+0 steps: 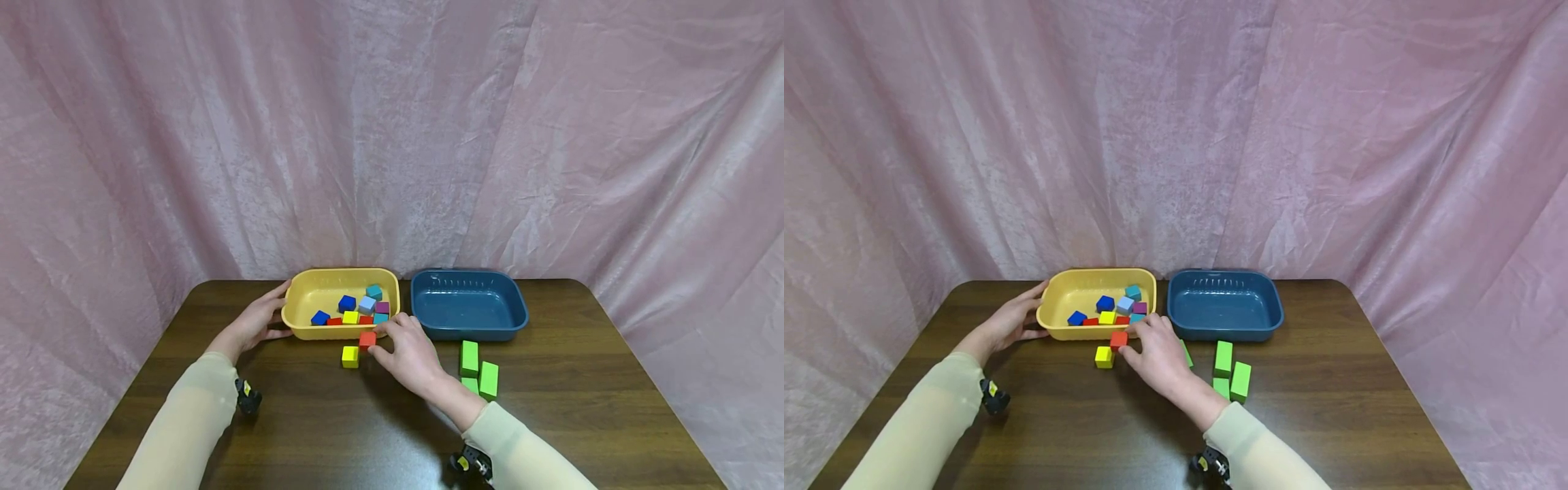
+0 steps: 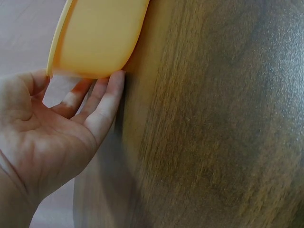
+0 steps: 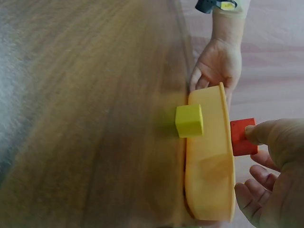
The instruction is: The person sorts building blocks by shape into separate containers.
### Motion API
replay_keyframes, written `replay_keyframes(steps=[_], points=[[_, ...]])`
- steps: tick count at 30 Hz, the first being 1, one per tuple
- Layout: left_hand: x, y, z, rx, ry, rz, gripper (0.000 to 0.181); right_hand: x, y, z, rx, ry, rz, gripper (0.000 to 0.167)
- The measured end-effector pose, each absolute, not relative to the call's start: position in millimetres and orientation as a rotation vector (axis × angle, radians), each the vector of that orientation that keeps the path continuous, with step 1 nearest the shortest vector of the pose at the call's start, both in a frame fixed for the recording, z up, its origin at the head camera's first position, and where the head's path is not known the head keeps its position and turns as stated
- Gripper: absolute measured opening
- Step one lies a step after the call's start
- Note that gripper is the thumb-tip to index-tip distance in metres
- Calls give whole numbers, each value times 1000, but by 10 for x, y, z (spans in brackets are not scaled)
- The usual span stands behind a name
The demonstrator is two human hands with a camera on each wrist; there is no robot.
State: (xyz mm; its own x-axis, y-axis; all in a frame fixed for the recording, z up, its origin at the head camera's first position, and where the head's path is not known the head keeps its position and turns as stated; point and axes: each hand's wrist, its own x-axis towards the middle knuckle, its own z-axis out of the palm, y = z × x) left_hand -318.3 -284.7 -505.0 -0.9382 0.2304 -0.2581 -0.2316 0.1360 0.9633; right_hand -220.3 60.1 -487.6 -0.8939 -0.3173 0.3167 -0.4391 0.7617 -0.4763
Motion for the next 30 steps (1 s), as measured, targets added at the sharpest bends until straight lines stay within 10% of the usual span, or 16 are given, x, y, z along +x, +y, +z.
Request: replay_keyframes(steps=[30], points=[[-3164, -2838, -5014, 0, 2062, 1865, 61, -2417, 653, -4423, 586, -2644, 803, 35]])
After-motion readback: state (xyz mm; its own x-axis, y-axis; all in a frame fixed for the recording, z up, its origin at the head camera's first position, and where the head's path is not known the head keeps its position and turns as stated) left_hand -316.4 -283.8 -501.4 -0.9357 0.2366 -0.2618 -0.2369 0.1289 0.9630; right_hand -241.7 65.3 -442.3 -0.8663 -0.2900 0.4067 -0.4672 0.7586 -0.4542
